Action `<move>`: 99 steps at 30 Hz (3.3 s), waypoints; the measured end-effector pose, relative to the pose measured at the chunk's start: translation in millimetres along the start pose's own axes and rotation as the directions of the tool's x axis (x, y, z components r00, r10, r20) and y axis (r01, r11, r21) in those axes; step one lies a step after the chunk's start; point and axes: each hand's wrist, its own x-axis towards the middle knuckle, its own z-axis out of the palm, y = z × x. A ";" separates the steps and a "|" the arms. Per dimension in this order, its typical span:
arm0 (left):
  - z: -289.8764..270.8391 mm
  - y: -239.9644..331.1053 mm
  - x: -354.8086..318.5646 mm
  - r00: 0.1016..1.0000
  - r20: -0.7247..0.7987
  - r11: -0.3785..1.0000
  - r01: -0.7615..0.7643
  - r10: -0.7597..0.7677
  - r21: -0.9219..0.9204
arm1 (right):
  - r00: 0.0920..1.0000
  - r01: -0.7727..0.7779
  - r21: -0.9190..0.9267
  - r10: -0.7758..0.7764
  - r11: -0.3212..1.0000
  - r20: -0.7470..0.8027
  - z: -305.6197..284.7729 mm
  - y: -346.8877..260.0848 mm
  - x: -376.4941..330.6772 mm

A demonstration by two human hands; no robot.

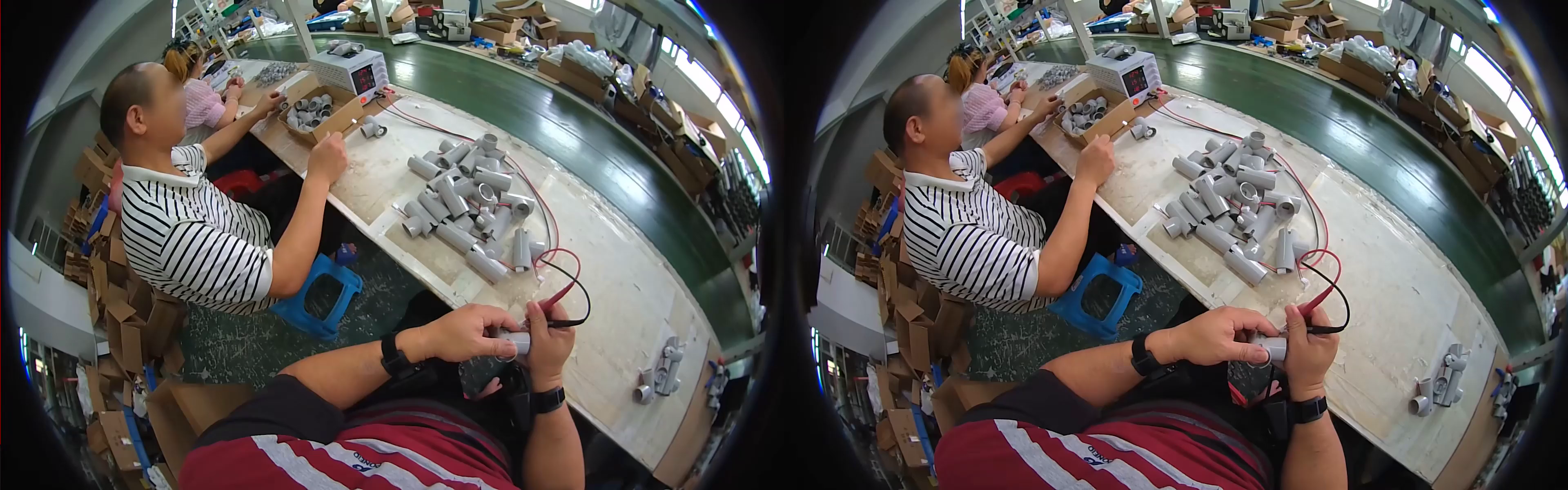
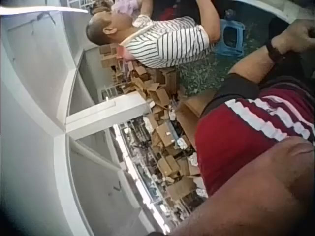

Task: The person tests plastic pipe fittings by touching the internal components with a multimeter probe and placing them into a pile. After testing several fittings, the person moves the pile onto a conveyor belt.

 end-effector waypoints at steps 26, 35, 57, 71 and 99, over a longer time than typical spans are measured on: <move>-61.0 50.4 45.3 0.723 -0.466 0.725 -0.069 0.509 0.685 | 0.977 -0.049 0.439 0.135 0.897 -0.167 -19.4 10.6 -2.7; -133.9 22.6 93.3 0.690 -0.577 0.504 0.344 0.437 0.793 | 0.988 -0.039 0.324 0.085 0.945 -0.129 -12.6 5.0 -4.8; 29.5 0.5 35.0 0.879 -0.329 0.782 -0.074 0.344 0.619 | 0.991 -0.011 0.269 0.046 0.963 -0.126 -15.0 9.0 -4.9; 49.8 -0.8 20.3 0.919 -0.346 0.973 -0.128 0.189 0.191 | 0.992 0.019 0.126 -0.003 0.992 -0.129 -13.8 -17.8 -30.9; 18.1 -9.9 26.8 0.954 -0.298 0.958 -0.102 0.018 -0.268 | 0.946 -0.032 0.282 0.120 0.959 -0.302 28.1 -22.3 -2.4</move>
